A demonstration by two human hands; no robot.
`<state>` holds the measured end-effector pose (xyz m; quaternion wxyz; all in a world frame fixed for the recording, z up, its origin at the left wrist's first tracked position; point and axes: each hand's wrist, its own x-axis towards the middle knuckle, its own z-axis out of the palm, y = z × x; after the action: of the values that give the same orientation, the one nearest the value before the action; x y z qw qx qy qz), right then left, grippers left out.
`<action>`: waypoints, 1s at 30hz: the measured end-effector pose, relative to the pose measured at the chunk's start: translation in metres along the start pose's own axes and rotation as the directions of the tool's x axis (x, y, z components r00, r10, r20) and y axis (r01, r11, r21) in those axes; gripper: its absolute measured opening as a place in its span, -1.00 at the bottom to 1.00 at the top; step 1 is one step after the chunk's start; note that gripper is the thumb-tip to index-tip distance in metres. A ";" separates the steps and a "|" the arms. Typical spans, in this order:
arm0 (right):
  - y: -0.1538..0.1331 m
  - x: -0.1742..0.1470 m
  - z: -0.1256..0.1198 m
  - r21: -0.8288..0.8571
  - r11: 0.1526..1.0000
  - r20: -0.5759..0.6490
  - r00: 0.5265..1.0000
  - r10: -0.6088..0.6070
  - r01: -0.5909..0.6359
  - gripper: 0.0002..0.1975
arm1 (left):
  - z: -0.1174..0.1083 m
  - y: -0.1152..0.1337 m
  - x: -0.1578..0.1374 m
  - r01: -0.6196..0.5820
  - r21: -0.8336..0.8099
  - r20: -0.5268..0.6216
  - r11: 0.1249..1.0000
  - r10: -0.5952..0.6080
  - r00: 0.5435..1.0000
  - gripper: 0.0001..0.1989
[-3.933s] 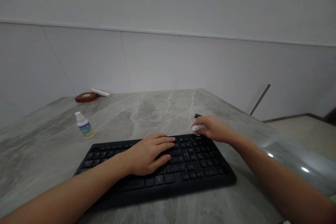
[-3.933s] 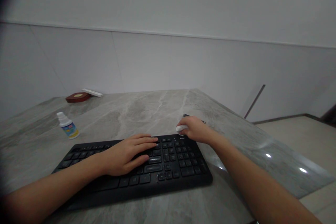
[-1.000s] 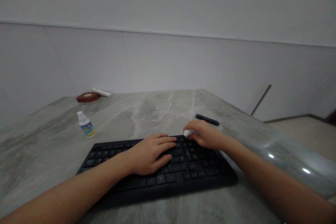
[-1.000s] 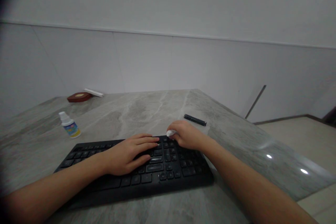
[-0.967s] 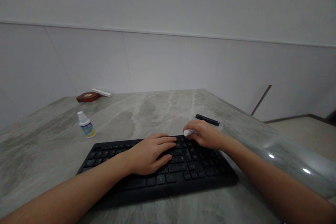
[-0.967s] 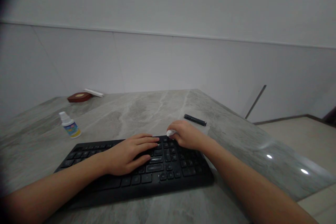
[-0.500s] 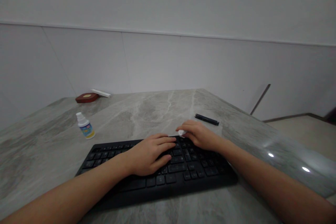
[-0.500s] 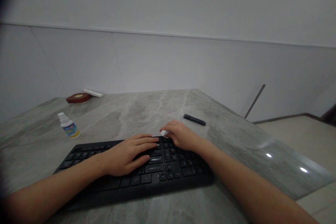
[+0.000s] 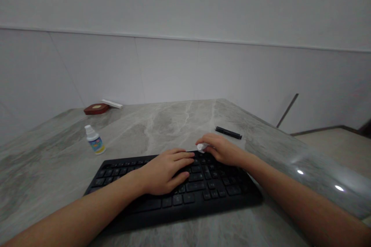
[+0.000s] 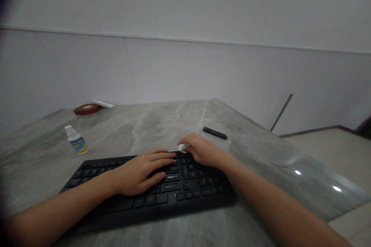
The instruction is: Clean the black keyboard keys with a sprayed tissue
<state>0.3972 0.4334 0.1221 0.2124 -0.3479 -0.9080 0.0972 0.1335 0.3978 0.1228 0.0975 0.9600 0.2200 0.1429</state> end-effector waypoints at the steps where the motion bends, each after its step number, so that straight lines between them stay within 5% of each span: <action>1: 0.001 -0.001 -0.002 -0.017 1.000 0.005 1.000 -0.001 0.001 -0.71 | 0.000 0.000 0.000 0.001 0.003 0.001 1.000 -0.001 1.000 -0.61; 18: -0.004 -0.007 -0.015 0.014 0.996 0.059 0.994 0.089 -0.090 -0.82 | 0.001 0.000 0.000 -0.014 -0.008 -0.021 1.000 0.014 1.000 -0.62; 30: 0.002 -0.006 -0.017 0.030 0.995 0.068 0.993 -0.092 0.090 -0.73 | 0.000 0.000 0.000 -0.007 -0.008 -0.014 1.000 0.007 1.000 -0.61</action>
<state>0.4105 0.4310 0.1349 0.1897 -0.2995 -0.9283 0.1117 0.1333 0.3980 0.1223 0.0995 0.9593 0.2169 0.1509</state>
